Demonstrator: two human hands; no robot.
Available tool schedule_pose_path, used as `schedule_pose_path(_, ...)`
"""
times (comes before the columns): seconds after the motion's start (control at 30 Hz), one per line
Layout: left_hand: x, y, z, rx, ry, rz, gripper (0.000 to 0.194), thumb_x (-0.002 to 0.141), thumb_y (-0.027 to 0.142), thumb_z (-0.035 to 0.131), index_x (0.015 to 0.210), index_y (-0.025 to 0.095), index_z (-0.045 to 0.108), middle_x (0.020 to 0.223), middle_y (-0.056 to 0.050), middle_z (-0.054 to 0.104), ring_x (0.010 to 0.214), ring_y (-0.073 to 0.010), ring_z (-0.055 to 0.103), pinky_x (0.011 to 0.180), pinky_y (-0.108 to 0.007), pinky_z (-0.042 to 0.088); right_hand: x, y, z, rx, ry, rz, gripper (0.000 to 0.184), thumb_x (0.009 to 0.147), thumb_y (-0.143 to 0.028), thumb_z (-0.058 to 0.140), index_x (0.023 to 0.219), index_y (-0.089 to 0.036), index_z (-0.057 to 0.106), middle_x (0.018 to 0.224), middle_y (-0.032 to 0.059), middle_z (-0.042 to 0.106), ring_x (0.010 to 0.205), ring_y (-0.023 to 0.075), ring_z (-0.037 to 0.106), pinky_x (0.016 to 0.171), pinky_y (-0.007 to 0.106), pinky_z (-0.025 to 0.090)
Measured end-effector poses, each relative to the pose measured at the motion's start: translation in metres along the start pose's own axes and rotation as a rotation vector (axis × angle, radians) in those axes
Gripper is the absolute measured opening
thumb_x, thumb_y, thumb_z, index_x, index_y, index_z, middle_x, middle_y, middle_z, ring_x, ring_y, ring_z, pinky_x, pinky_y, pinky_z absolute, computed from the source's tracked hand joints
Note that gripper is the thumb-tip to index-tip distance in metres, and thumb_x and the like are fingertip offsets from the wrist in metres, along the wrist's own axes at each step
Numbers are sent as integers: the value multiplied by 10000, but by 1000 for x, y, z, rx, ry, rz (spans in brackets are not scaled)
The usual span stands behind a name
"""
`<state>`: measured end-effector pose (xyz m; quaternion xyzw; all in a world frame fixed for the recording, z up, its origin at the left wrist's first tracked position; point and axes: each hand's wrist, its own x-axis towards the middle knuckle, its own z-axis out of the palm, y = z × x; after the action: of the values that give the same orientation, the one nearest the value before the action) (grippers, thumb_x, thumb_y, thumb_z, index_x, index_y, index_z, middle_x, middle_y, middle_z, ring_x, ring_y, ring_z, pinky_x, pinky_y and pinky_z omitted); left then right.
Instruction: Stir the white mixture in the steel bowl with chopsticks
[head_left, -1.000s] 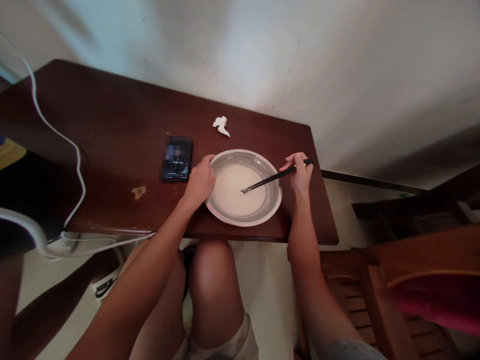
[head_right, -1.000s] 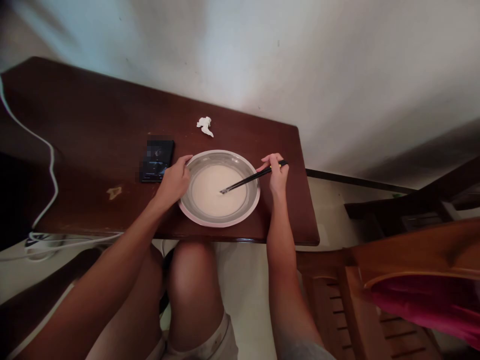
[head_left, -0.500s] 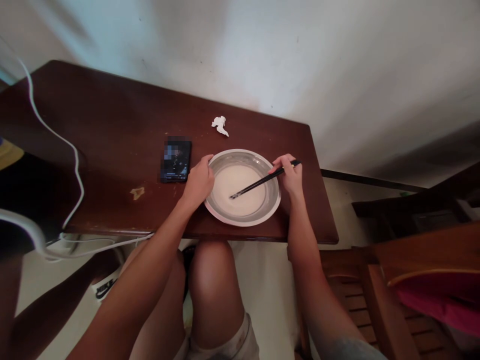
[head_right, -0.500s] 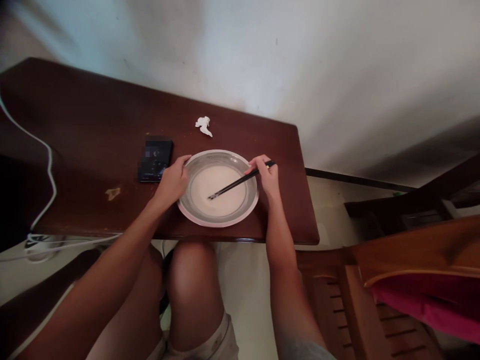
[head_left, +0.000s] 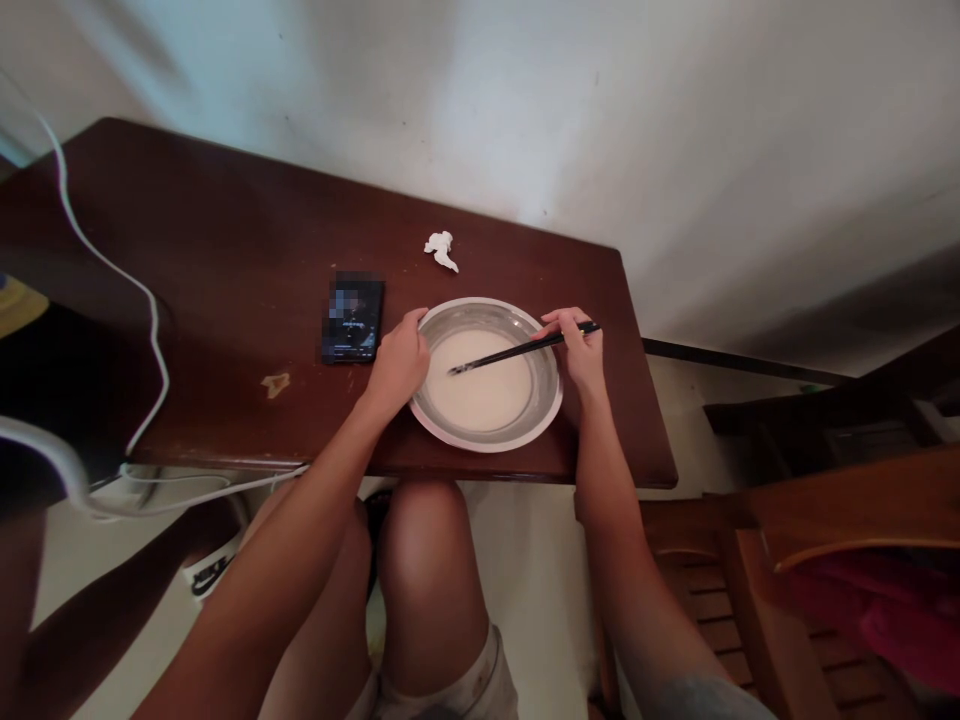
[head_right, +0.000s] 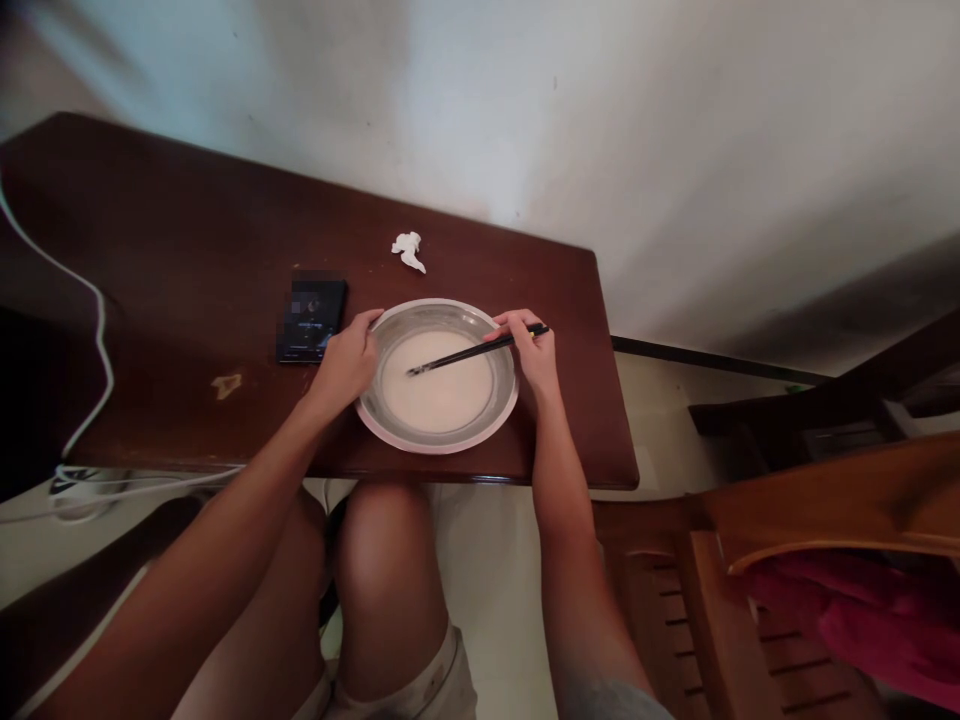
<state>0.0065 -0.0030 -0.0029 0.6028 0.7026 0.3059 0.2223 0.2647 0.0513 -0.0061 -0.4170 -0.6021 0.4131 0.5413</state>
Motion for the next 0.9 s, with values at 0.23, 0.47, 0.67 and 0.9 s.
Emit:
schedule_pose_path(0.23,0,-1,1,11,1,10,514,913,110,335,1389,85,528,1358,-189,641,1245,-290,622,1084,-446,459,4,2,-8,31,148,-52,390,887,-568,574,705,-228,639,440,-64,588,435,117,610,512,246,451)
schedule_pose_path(0.47,1,-3,2,20,5,20,519,916,113,332,1396,65,523,1352,-199,641,1242,-298,623,1079,-441,462,2,1,-5,-19,79,-35,353,872,-572,596,828,-236,692,572,-37,699,552,134,680,553,254,495)
schedule_pose_path(0.67,1,-4,2,18,8,22,517,914,113,336,1392,78,528,1357,-187,641,1242,-291,623,1085,-437,459,3,2,-7,49,98,-33,379,884,-547,595,688,-224,634,457,-56,605,442,120,625,522,247,476)
schedule_pose_path(0.9,0,-1,0,15,-3,-2,516,920,108,334,1400,85,522,1365,-184,636,1258,-289,613,1093,-436,453,2,2,-6,-53,103,-52,357,890,-567,577,813,-233,678,572,-33,693,568,137,685,559,256,477)
